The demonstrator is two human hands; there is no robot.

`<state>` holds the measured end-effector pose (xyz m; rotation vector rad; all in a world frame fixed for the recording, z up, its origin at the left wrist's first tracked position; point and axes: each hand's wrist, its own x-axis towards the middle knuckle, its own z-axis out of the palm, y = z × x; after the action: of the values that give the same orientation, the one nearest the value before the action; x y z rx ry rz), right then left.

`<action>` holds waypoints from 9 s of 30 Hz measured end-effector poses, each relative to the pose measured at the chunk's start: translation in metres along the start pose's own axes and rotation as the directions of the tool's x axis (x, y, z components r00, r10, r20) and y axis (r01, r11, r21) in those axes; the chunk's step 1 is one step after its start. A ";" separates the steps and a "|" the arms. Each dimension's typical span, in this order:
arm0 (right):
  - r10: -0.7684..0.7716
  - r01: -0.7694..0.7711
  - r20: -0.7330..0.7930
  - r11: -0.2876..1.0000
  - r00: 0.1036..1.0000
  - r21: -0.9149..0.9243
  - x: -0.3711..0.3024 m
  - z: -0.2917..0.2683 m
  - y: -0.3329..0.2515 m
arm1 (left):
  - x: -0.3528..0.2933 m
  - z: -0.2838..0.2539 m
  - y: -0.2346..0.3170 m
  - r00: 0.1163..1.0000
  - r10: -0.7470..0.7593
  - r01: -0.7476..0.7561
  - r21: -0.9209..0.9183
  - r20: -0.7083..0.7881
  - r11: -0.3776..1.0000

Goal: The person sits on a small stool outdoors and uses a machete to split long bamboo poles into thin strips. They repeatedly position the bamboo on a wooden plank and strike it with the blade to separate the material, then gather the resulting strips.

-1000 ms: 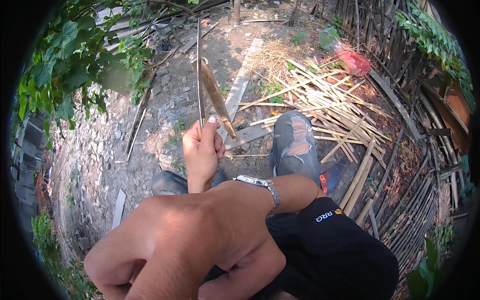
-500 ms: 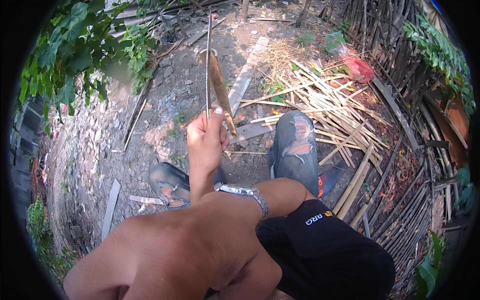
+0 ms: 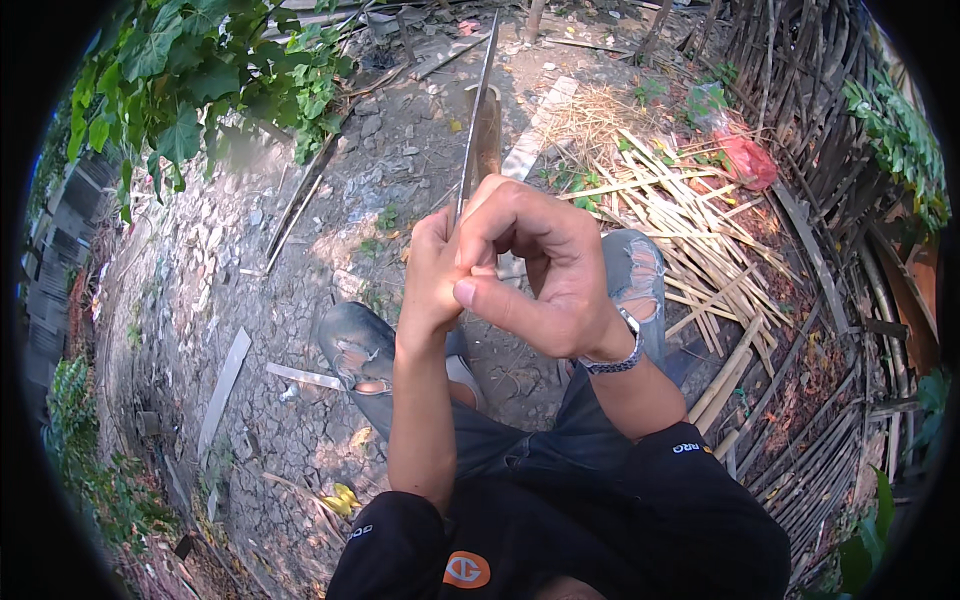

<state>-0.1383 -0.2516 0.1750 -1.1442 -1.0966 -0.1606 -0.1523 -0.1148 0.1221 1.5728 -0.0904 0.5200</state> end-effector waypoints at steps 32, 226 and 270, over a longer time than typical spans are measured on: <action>0.004 -0.344 -0.473 0.692 0.881 -0.635 0.027 -0.053 0.138 | 0.010 -0.005 0.013 0.950 -0.297 0.304 -0.075 0.092 0.950; 0.318 -0.644 -0.801 0.757 0.508 -0.108 -0.090 -0.231 -0.014 | 0.109 -0.056 -0.235 0.575 -0.802 0.556 0.643 0.160 0.527; 0.773 -0.985 -0.613 0.158 0.166 -0.067 -0.187 -0.216 0.123 | 0.055 -0.054 -0.356 0.700 -0.693 0.486 0.826 -0.172 0.286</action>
<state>-0.0258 -0.4405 -0.0446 -1.9440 0.3044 0.3297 0.0136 -0.0187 -0.1877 2.4332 0.6967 -0.3345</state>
